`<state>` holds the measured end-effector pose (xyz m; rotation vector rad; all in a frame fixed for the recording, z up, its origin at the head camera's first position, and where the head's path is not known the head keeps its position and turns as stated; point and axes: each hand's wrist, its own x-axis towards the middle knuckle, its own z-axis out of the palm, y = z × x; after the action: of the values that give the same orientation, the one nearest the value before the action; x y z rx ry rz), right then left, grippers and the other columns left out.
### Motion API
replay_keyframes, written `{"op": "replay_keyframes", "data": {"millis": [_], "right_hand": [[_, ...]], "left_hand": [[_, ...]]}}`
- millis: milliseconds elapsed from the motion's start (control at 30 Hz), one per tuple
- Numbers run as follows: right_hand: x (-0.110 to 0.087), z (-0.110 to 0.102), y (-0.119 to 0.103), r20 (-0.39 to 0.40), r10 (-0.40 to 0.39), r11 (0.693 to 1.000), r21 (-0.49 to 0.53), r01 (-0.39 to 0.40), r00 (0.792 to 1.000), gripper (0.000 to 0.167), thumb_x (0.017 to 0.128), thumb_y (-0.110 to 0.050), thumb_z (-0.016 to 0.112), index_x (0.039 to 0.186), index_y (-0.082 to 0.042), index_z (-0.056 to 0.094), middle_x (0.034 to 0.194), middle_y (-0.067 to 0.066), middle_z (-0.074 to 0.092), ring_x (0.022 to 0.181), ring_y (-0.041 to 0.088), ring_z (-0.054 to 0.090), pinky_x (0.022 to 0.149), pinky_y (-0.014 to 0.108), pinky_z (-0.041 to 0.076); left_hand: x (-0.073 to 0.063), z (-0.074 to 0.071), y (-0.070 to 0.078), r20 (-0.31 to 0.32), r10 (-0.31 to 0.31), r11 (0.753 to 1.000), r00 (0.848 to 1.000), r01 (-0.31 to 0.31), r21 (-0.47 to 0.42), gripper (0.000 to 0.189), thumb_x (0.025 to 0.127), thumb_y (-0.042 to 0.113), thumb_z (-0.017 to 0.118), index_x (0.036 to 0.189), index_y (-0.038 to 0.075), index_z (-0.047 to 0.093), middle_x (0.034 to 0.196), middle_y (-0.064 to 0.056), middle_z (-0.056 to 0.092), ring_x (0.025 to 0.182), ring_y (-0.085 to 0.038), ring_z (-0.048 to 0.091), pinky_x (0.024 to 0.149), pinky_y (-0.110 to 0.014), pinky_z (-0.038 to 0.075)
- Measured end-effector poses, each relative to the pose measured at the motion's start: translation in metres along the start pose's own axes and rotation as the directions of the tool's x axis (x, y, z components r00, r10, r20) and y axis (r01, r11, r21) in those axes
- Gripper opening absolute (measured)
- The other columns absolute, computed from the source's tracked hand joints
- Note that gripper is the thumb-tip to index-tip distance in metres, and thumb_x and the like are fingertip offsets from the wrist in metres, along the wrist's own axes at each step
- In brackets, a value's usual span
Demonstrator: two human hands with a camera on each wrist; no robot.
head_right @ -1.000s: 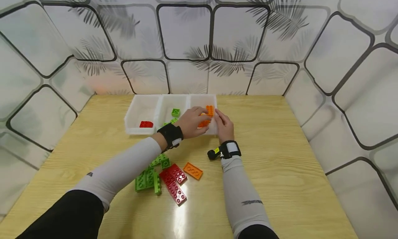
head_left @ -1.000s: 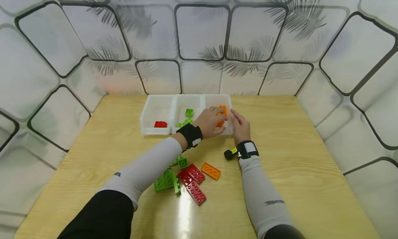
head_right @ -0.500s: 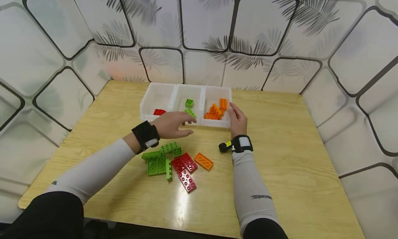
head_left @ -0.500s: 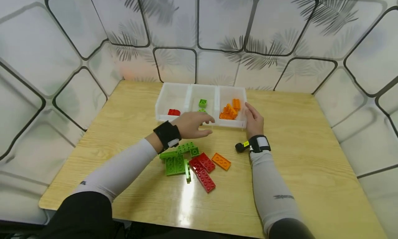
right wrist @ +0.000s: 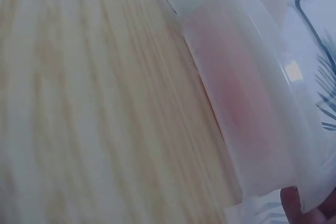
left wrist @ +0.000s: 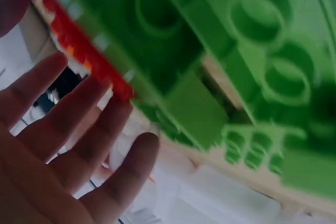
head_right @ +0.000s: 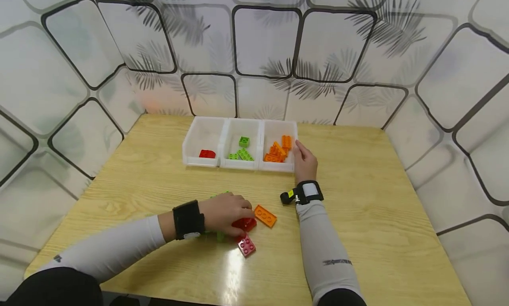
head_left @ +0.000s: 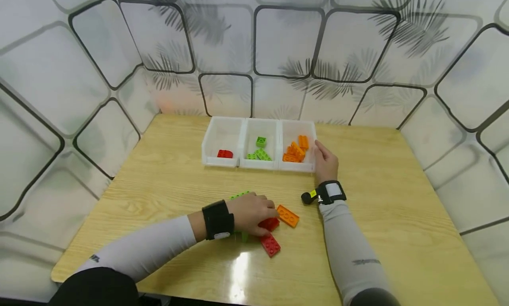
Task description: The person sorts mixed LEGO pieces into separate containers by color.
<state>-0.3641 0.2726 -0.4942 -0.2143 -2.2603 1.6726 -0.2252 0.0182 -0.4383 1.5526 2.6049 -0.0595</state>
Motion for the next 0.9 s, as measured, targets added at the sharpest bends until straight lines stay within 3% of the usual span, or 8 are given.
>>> {"op": "replay_keyframes", "data": {"millis": [133, 267, 367, 600, 767, 900], "right_hand": [[0.0, -0.001, -0.002, -0.013, -0.008, 1.0, -0.026, 0.007, 1.0, 0.036, 0.099, -0.036, 0.054, 0.132, -0.024, 0.064, 0.137, 0.001, 0.06, 0.13, 0.013, 0.052, 0.108, 0.034, 0.041], [0.0, -0.001, 0.001, -0.017, -0.026, 0.999, -0.026, 0.026, 1.0, 0.037, 0.099, -0.037, 0.054, 0.132, -0.023, 0.064, 0.136, 0.001, 0.061, 0.129, 0.014, 0.053, 0.108, 0.035, 0.042], [-0.001, -0.001, 0.001, -0.018, -0.03, 0.999, -0.023, 0.029, 0.999, 0.037, 0.1, -0.038, 0.054, 0.132, -0.023, 0.064, 0.136, 0.001, 0.06, 0.129, 0.014, 0.053, 0.107, 0.035, 0.042], [-0.003, -0.003, 0.002, -0.005, -0.023, 0.999, -0.024, 0.023, 1.0, 0.038, 0.1, -0.04, 0.052, 0.134, -0.024, 0.062, 0.137, -0.001, 0.06, 0.128, 0.013, 0.054, 0.106, 0.036, 0.043], [-0.005, -0.004, 0.0, 0.0, -0.031, 0.999, -0.008, 0.031, 1.0, 0.038, 0.1, -0.039, 0.053, 0.134, -0.023, 0.062, 0.138, 0.0, 0.059, 0.128, 0.013, 0.054, 0.106, 0.036, 0.043], [-0.006, -0.003, -0.001, 0.014, -0.03, 0.999, 0.011, 0.03, 0.999, 0.039, 0.101, -0.039, 0.053, 0.134, -0.022, 0.062, 0.139, -0.001, 0.059, 0.129, 0.013, 0.053, 0.107, 0.036, 0.042]], "left_hand": [[0.004, -0.003, 0.011, 0.032, 0.013, 0.997, 0.999, -0.015, 0.074, 0.044, 0.089, 0.051, 0.066, 0.124, 0.024, 0.063, 0.113, 0.003, 0.062, 0.101, -0.015, 0.057, 0.075, -0.029, 0.045], [0.009, -0.004, 0.019, 0.073, -0.006, 0.996, 0.997, 0.0, 0.084, 0.046, 0.088, 0.053, 0.064, 0.125, 0.025, 0.062, 0.109, 0.004, 0.06, 0.097, -0.014, 0.054, 0.076, -0.029, 0.043], [0.014, -0.001, 0.022, 0.111, -0.025, 0.999, 0.993, 0.021, 0.032, 0.043, 0.088, 0.05, 0.065, 0.123, 0.026, 0.062, 0.103, 0.005, 0.056, 0.089, -0.012, 0.05, 0.07, -0.027, 0.04], [0.021, 0.001, 0.029, 0.136, -0.003, 0.995, 0.991, 0.017, -0.098, 0.039, 0.086, 0.021, 0.069, 0.123, 0.029, 0.064, 0.105, 0.003, 0.053, 0.085, -0.011, 0.045, 0.06, -0.021, 0.037], [0.023, 0.0, 0.03, 0.137, 0.013, 0.997, 0.991, -0.003, -0.074, 0.03, 0.088, 0.019, 0.067, 0.115, 0.031, 0.065, 0.104, 0.002, 0.05, 0.084, -0.013, 0.043, 0.06, -0.02, 0.036], [0.023, 0.0, 0.027, 0.135, -0.013, 0.988, 0.991, 0.034, -0.151, 0.02, 0.089, 0.021, 0.066, 0.107, 0.028, 0.064, 0.1, 0.003, 0.047, 0.084, -0.013, 0.043, 0.062, -0.02, 0.037]]}}
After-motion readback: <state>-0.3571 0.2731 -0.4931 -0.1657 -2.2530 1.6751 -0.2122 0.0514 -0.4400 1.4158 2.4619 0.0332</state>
